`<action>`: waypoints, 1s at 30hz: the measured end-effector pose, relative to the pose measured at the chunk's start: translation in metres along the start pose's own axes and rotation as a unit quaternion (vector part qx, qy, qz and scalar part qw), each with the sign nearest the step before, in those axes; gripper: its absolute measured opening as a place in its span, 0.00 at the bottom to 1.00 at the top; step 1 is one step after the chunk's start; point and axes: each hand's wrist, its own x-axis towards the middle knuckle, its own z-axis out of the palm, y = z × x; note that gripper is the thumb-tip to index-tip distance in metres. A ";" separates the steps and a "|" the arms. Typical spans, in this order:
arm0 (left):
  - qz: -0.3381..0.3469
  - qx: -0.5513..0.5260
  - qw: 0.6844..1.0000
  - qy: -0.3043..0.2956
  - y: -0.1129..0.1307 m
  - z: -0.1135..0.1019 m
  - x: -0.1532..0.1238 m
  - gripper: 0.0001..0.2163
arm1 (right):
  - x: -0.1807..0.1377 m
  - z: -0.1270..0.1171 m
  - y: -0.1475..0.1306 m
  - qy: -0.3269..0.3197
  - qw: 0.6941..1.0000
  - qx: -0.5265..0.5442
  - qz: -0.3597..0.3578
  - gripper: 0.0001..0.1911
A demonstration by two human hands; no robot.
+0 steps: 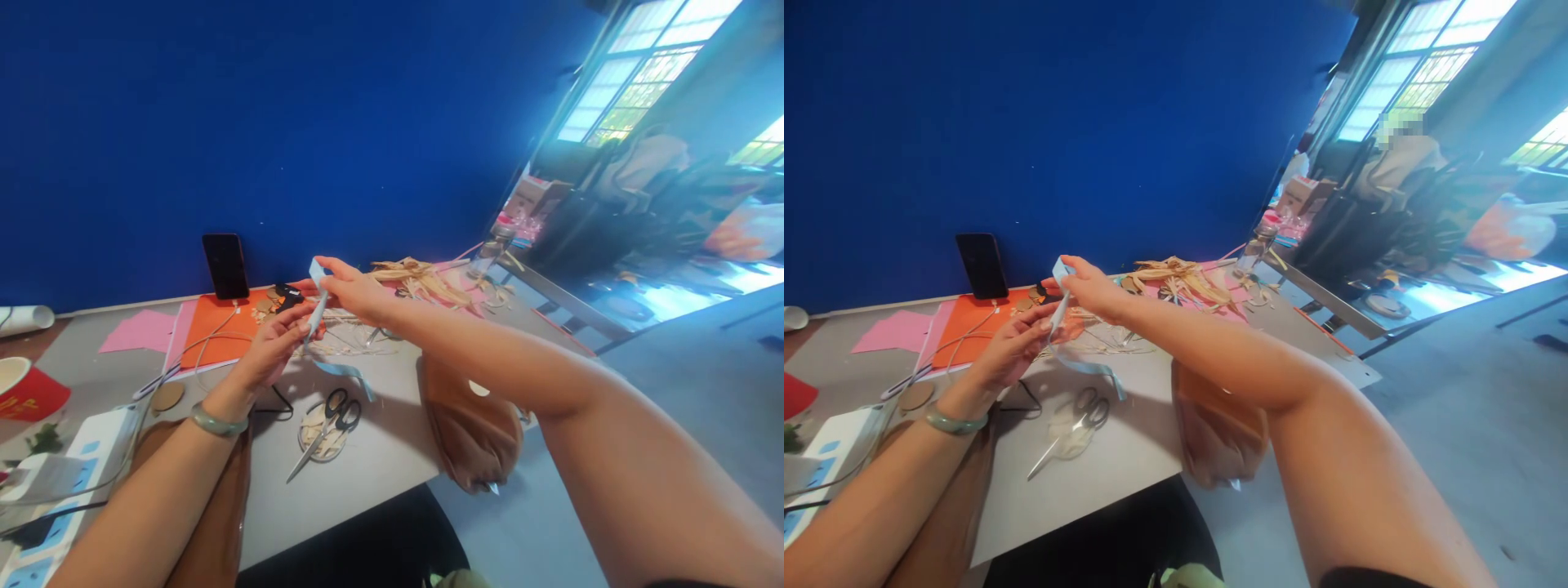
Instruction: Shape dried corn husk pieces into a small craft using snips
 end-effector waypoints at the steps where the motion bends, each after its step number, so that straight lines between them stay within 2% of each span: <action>1: 0.011 -0.004 1.000 0.020 -0.001 -0.002 0.002 0.20 | 0.002 -0.009 0.001 0.000 0.999 -0.033 -0.005 0.25; 3: 0.042 -0.007 0.996 0.072 -0.004 -0.007 0.006 0.16 | 0.007 -0.033 0.003 -0.010 0.990 -0.142 0.001 0.18; 4: 0.057 -0.007 0.994 0.097 -0.006 -0.009 0.008 0.15 | 0.009 -0.047 0.004 -0.028 0.974 -0.226 0.015 0.14; 6: 0.080 -0.006 0.988 0.132 -0.008 -0.013 0.010 0.13 | 0.015 -0.075 0.010 -0.004 0.906 -0.423 0.015 0.11; 8: 0.093 0.001 0.983 0.156 -0.009 -0.016 0.012 0.12 | 0.022 -0.101 0.020 0.038 0.803 -0.595 -0.004 0.10; 9: 0.098 0.007 0.981 0.166 -0.009 -0.017 0.012 0.11 | 0.025 -0.111 0.026 0.012 0.755 -0.655 0.013 0.10; 10: 0.106 0.014 0.979 0.174 -0.010 -0.018 0.013 0.10 | 0.028 -0.120 0.033 -0.003 0.744 -0.668 0.025 0.09; 13: 0.142 0.027 0.968 0.203 -0.010 -0.020 0.014 0.06 | 0.035 -0.135 0.053 -0.030 0.730 -0.682 0.029 0.12; 17: 0.193 0.032 0.948 0.252 -0.011 -0.022 0.017 0.05 | 0.041 -0.137 0.076 -0.058 0.730 -0.680 0.004 0.15; 21: 0.219 0.036 0.936 0.275 -0.008 -0.019 0.016 0.06 | 0.046 -0.130 0.095 -0.035 0.752 -0.658 -0.008 0.14; 26: 0.261 0.066 0.921 0.282 -0.006 -0.018 0.014 0.06 | 0.050 -0.121 0.113 -0.002 0.776 -0.630 -0.037 0.04; 30: 0.286 0.091 0.912 0.279 -0.008 -0.020 0.015 0.06 | 0.053 -0.117 0.120 0.011 0.804 -0.592 -0.060 0.08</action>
